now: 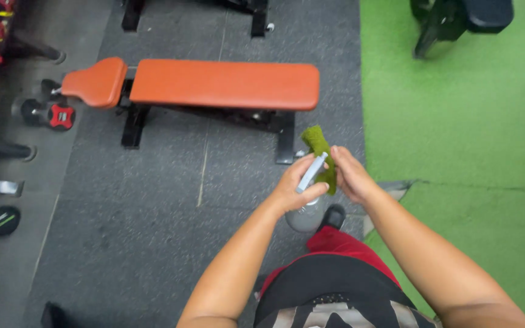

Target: Cleaning weightlifting bars, benches, and dumbbells in a gym area using a spray bottle and cloth.

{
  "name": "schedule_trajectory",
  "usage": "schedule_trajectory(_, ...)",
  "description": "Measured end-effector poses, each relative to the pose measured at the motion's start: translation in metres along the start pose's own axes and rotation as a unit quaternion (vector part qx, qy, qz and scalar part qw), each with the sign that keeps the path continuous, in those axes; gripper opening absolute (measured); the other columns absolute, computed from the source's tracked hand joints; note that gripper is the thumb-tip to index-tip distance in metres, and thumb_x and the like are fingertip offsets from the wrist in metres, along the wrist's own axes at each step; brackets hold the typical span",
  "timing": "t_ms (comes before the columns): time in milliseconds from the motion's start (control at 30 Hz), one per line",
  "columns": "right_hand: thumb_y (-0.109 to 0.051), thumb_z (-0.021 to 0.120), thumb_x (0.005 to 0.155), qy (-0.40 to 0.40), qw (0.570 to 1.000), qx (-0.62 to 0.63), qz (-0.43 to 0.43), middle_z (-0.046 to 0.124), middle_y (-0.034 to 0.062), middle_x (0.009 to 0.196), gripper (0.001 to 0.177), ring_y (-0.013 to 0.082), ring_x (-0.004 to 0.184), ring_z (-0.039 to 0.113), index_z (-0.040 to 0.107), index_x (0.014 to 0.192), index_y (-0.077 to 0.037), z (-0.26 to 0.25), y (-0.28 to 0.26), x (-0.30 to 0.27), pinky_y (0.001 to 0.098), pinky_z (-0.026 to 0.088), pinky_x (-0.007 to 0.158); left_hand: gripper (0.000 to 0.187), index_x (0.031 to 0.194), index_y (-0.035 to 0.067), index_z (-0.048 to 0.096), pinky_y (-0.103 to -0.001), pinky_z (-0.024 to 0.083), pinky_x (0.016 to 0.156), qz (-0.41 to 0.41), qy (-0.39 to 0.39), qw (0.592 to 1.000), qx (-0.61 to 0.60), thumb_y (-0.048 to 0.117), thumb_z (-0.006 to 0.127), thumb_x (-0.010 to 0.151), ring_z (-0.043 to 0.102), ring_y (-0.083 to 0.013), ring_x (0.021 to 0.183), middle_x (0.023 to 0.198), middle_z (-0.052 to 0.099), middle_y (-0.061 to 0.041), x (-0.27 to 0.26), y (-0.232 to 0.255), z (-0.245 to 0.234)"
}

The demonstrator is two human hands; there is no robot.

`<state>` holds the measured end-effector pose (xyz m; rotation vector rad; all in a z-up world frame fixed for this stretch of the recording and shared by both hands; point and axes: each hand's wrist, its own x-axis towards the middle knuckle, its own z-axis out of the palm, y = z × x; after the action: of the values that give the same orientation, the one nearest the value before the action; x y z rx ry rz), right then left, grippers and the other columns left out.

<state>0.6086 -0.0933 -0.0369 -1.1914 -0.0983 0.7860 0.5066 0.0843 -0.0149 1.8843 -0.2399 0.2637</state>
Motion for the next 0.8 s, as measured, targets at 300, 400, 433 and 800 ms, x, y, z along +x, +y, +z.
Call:
schedule_trajectory(300,-0.031,0.061,0.105,0.023,0.981,0.191,0.022,0.066,0.0092,0.117,0.034,0.0249,0.1,0.061,0.061,0.13,-0.008,-0.145,-0.084,0.121,0.046,0.051,0.095,0.063,0.139,0.006,0.054,-0.037,0.054,0.097,-0.057,0.062,0.991,-0.107,0.013,0.072,0.078,0.067,-0.0236,0.113,0.131,0.062,-0.013,0.195,-0.015,0.076)
schedule_trajectory(400,-0.03,0.056,0.097,0.058,0.977,0.2,0.048,0.068,0.0107,0.131,0.044,0.0264,0.119,0.065,0.059,0.135,-0.008,-0.156,-0.14,0.13,0.043,0.052,0.104,0.056,0.138,0.006,0.055,-0.032,0.058,0.087,-0.063,0.097,0.98,-0.162,0.007,0.067,0.084,0.072,-0.0158,0.099,0.125,0.065,-0.009,0.256,-0.015,0.073)
schedule_trajectory(433,-0.03,0.056,0.097,0.055,0.977,0.198,0.048,0.068,0.0107,0.131,0.044,0.0264,0.119,0.065,0.059,0.135,-0.008,-0.164,-0.146,0.138,0.043,0.052,0.104,0.056,0.138,0.006,0.055,-0.032,0.058,0.087,-0.061,0.1,0.98,-0.161,0.007,0.067,0.084,0.072,-0.0158,0.099,0.125,0.065,-0.009,0.277,-0.015,0.072)
schedule_trajectory(800,-0.066,0.036,0.096,0.09,0.969,0.221,0.055,0.064,0.0082,0.139,0.071,0.0298,0.126,0.061,0.055,0.142,-0.016,-0.186,-0.252,0.267,0.0511,0.046,0.106,0.042,0.134,0.003,0.055,-0.033,0.055,0.084,-0.057,0.331,0.937,-0.093,0.021,0.067,0.098,0.063,-0.0137,0.09,0.114,0.064,-0.009,0.487,-0.059,0.082)
